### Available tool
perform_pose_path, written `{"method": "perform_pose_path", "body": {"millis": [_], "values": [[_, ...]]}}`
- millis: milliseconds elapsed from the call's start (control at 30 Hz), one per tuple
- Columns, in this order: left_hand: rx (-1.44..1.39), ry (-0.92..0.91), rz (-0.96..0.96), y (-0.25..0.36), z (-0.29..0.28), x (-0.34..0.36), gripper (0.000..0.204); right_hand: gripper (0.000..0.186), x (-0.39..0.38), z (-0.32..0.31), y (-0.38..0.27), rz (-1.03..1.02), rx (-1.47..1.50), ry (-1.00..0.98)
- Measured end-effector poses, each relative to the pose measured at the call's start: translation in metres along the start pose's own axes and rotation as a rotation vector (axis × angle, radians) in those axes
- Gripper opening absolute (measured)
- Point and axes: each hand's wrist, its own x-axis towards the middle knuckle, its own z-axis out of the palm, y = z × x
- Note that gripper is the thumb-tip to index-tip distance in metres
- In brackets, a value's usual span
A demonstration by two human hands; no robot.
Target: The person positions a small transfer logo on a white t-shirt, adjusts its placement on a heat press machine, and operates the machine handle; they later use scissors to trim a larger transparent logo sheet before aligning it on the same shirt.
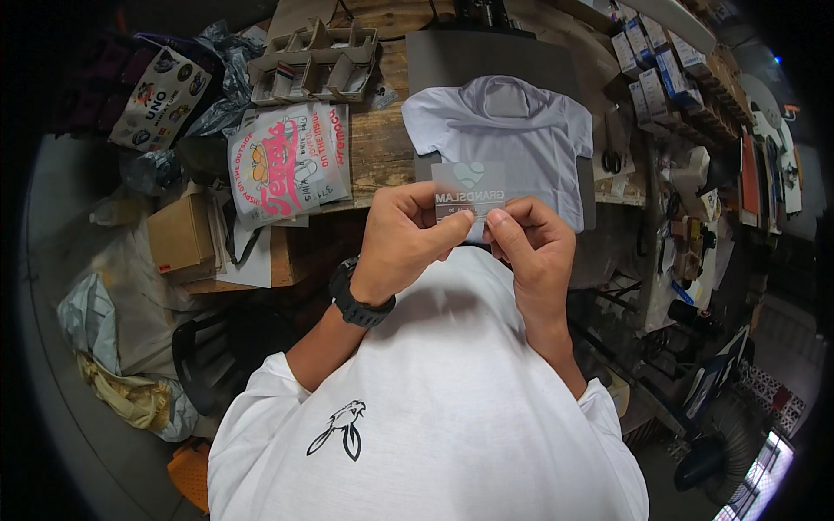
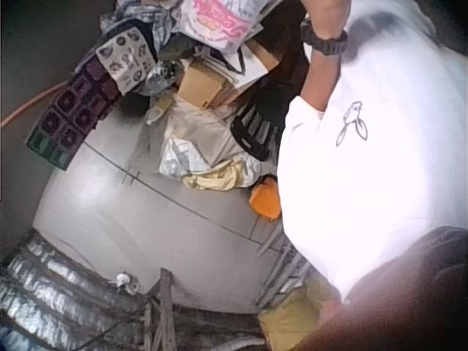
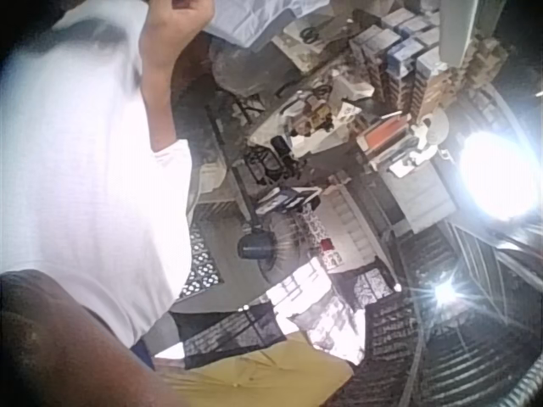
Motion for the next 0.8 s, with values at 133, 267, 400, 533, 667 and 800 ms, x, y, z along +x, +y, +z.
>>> {"method": "perform_pose_path", "body": {"millis": [133,267,400,533,667,800], "values": [[-0.010,0.002,-0.001,-0.002,0.000,0.001,0.014,0.011,0.001,0.000,0.003,-0.033,0.006,-0.003],[-0.023,-0.005,0.000,-0.004,0.000,0.002,0.014,0.011,0.001,-0.001,0.004,-0.046,0.013,-0.008],[-0.050,-0.023,-0.014,-0.004,-0.001,0.002,0.015,0.009,0.001,-0.006,0.003,0.007,0.030,-0.035],[-0.012,-0.056,-0.021,-0.001,-0.001,0.003,0.015,0.009,0.004,-0.002,-0.005,-0.017,-0.003,-0.037],[-0.023,-0.079,-0.032,0.000,-0.002,0.002,0.014,0.010,0.008,-0.008,-0.002,-0.052,-0.033,-0.104],[0.032,-0.064,0.033,-0.002,-0.002,0.003,0.015,0.007,0.008,-0.013,-0.001,-0.025,-0.055,-0.130]]}}
